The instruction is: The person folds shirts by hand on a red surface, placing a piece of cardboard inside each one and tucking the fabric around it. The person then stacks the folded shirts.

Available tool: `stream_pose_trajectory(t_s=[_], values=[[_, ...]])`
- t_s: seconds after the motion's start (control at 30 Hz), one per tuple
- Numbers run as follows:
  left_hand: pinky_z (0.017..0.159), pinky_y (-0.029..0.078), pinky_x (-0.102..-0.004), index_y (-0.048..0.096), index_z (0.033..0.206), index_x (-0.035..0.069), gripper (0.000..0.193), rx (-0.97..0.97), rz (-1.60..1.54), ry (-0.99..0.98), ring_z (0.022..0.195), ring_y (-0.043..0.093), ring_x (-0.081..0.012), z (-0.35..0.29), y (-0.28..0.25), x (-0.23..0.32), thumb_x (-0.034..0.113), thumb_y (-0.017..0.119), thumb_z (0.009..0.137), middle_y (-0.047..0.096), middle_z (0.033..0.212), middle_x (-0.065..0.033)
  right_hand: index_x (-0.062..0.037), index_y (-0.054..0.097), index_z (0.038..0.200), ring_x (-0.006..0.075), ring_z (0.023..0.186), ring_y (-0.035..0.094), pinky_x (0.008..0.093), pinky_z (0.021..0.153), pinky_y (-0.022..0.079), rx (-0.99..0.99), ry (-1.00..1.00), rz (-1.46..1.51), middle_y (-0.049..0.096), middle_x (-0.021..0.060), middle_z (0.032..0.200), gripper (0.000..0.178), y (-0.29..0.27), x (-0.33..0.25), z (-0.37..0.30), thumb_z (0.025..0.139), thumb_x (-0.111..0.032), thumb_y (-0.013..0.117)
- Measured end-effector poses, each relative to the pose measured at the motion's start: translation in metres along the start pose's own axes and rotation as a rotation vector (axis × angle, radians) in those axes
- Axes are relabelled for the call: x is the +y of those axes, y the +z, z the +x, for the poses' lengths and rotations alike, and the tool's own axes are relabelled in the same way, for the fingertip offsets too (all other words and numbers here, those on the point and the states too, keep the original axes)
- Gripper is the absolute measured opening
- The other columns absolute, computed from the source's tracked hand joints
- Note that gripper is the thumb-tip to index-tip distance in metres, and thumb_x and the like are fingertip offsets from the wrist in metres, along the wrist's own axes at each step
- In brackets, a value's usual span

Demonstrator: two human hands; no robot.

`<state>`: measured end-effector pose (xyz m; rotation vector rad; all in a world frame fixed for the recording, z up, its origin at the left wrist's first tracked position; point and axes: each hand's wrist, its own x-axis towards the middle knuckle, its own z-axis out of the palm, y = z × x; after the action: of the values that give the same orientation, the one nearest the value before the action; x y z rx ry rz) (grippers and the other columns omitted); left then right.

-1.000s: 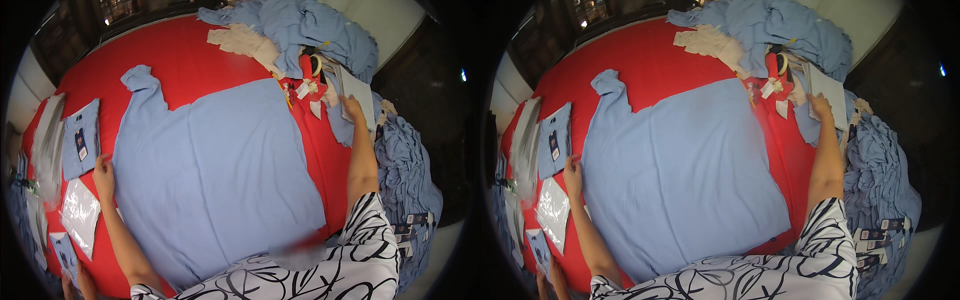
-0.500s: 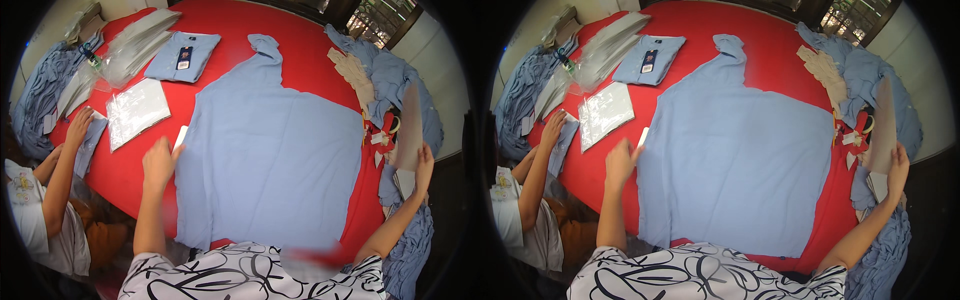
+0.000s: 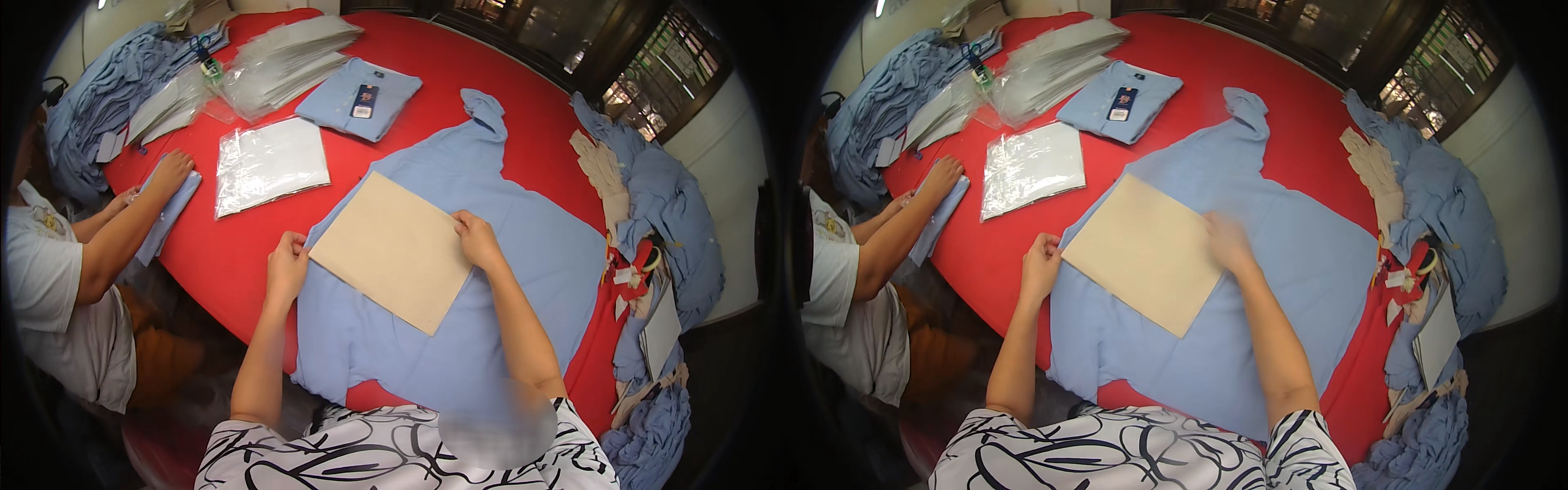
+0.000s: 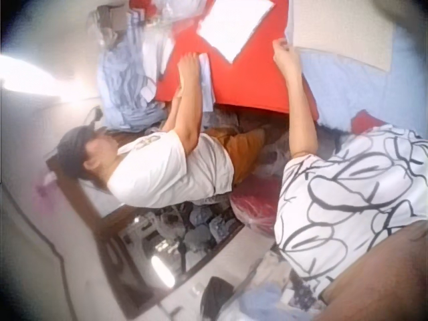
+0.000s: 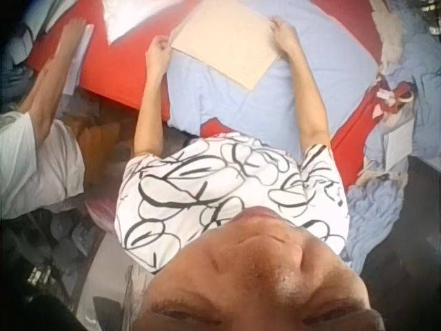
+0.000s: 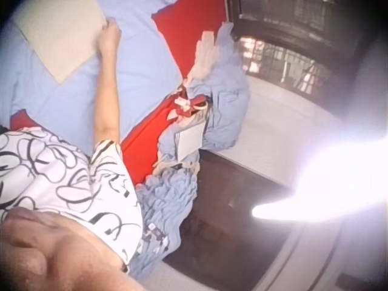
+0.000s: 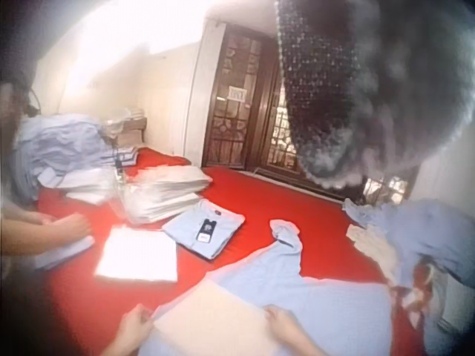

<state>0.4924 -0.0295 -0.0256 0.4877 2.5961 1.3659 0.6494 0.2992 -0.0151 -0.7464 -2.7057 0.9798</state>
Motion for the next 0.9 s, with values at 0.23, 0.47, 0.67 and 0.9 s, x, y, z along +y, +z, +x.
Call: stream_pose_trajectory(t_s=[0.23,0.47,0.67,0.9], values=[[0.064,0.049,-0.0404,0.055,0.115,0.000,0.026,-0.002,0.072,-0.006,0.067,0.064,-0.0295,0.001,-0.009,0.004,0.006,0.059,0.091,0.062,0.069,-0.0136,-0.0008,0.064,0.110,0.0347,0.096,0.065,0.0405,0.085,0.049,0.024,-0.020,-0.119,0.069,0.0204,0.101,0.022,-0.001,-0.005,0.015,0.093,-0.007,0.051],[0.072,0.050,-0.0426,0.056,0.117,0.001,0.032,-0.015,0.222,-0.020,0.079,0.064,-0.0312,0.006,-0.013,0.016,0.011,0.065,0.088,0.065,0.081,-0.0131,0.0010,0.065,0.109,0.0344,0.094,0.066,0.0405,0.083,0.049,-0.023,0.088,-0.060,0.069,0.0210,0.099,0.022,-0.004,-0.020,0.026,0.093,-0.006,0.050],[0.106,0.036,-0.0475,0.062,0.123,0.012,0.041,0.076,0.354,0.564,0.128,0.044,-0.0342,0.022,0.045,0.053,0.029,0.068,0.087,0.054,0.133,-0.0123,0.0015,0.065,0.109,0.0353,0.092,0.065,0.0408,0.083,0.050,-0.005,0.085,-0.118,0.069,0.0212,0.097,0.023,-0.004,-0.027,0.022,0.093,-0.005,0.051],[0.114,0.011,-0.0654,0.059,0.134,0.027,0.067,-0.024,0.505,0.629,0.142,0.030,-0.0328,0.032,0.109,0.053,0.064,0.064,0.079,0.043,0.149,-0.0061,-0.0042,0.061,0.122,0.0327,0.113,0.058,0.0397,0.094,0.046,0.300,0.048,-0.201,0.059,0.0208,0.125,0.030,-0.025,-0.015,-0.027,0.094,-0.015,0.056]])
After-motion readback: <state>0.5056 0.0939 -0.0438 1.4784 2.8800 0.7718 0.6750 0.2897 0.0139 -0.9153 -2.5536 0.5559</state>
